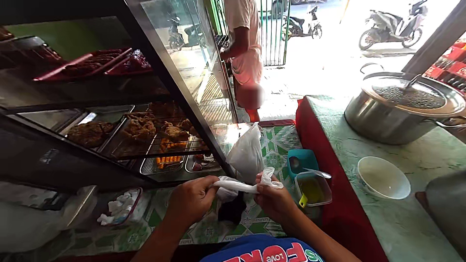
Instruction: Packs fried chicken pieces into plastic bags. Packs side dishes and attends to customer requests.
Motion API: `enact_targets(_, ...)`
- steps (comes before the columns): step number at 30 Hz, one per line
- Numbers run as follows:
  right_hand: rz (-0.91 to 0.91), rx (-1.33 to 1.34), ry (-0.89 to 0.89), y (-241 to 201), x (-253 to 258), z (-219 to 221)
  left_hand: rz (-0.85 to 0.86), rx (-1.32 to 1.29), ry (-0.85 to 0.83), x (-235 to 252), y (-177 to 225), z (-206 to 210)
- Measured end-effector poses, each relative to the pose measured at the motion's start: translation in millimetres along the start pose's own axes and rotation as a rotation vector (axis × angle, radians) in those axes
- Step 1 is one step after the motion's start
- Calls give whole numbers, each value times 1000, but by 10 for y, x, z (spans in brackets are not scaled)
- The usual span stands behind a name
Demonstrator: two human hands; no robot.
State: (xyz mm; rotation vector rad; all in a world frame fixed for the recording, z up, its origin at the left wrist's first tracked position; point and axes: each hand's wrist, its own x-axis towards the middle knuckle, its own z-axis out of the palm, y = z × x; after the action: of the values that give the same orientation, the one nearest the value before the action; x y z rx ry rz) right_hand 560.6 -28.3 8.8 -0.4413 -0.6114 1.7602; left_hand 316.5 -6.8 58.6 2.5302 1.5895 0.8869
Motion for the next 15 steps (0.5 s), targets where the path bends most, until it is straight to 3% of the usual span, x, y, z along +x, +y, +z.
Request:
enact_targets(3,275,240,-211,324,-118,-234,-90,-185,-36,120,73,107)
enact_targets(5,440,397,-215,538,-169,-294,-131,-382,-107,195,224,174)
enact_targets(8,590,535,-340,802,-150,-373,-143,-823,-352,274,527,53)
enact_targets(11,468,427,-585,833,-105,-369,86,-1170,-666,281,598,-66)
enact_targets(12,388,279,-564,747,-117,-355,164,-1194,-756,286,597,-94)
enact_targets(14,278,-56,-361,472,-28,-231,264,-1140,-849,300,584,-127)
enact_targets(15,269,-58,-504,446,216,-383,283,-1085,-860,301,563,-128)
